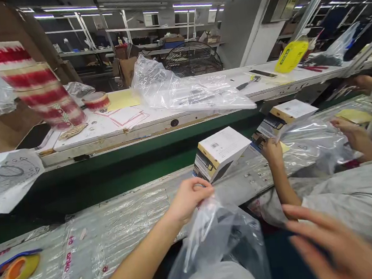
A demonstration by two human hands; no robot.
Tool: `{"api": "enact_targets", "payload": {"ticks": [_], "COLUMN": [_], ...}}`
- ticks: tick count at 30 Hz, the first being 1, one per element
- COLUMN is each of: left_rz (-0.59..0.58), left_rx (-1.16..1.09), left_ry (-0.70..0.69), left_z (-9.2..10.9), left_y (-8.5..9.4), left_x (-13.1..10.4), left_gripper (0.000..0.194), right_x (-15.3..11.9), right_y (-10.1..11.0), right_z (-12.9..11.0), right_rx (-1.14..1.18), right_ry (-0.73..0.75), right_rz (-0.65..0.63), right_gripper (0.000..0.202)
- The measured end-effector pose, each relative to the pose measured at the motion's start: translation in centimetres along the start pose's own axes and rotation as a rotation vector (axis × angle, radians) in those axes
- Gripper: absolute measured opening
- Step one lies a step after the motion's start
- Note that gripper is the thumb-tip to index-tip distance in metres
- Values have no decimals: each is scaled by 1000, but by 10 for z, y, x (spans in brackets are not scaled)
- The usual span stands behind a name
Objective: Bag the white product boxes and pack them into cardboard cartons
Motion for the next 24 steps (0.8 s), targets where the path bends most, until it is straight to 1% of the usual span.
{"api": "enact_targets", "payload": {"ticks": [1, 2, 3, 4, 6, 8, 9, 11, 12, 15, 17, 18, 20, 22, 24], "left_rz": [-76, -140, -185, -222, -276, -253, -210, -113, -100, -141, -160, -182, -271, -354, -386], "left_rx": [-78, -149, -208, -247, -242, -127, -44, 102, 142, 170, 180, 178, 127, 29, -59], "left_ry": [46, 74, 78, 69, 41, -4, -32, -86, -94, -58, -25, -5, 41, 71, 90], "left_z": [-3, -5, -5, -4, -3, -5, -6, -7, -6, -3, 1, 1, -2, -7, -13], "left_y": [-14, -25, -32, -36, -35, -26, -19, -8, -6, -3, -1, -1, -5, -10, -16], "left_x": [-3, -7, -13, -19, -33, -42, -45, -48, -47, -41, -33, -29, -22, -18, -17], "left_gripper": [37, 39, 41, 44, 58, 72, 74, 71, 68, 65, 65, 66, 66, 63, 57], "right_x": [10, 19, 27, 32, 37, 33, 30, 25, 24, 28, 33, 35, 37, 35, 32], "right_y": [-18, -33, -46, -57, -73, -82, -83, -84, -83, -80, -75, -72, -63, -55, -50], "right_z": [-24, -40, -52, -57, -54, -48, -46, -48, -50, -56, -56, -54, -50, -48, -46], "right_rx": [30, 39, 62, 81, 100, 97, 96, 107, 110, 111, 135, 150, 155, 102, 24], "right_ry": [189, 288, 353, 365, 313, 249, 234, 238, 246, 295, 302, 308, 347, 426, 506], "right_rz": [-84, -95, -75, -53, -13, -35, -57, -114, -144, -216, -240, -242, -219, -189, -179], "right_gripper": [29, 32, 32, 31, 26, 21, 19, 17, 17, 18, 19, 19, 19, 19, 20]}}
Point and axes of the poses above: each hand's wrist, its own x-axis towards the middle knuckle, its own y-axis out of the back of the hand, z = x × y, the point moved 5 cm from there along x, towards the middle knuckle, and after that the axes turned 5 degrees about x, right-handed, at the moved point
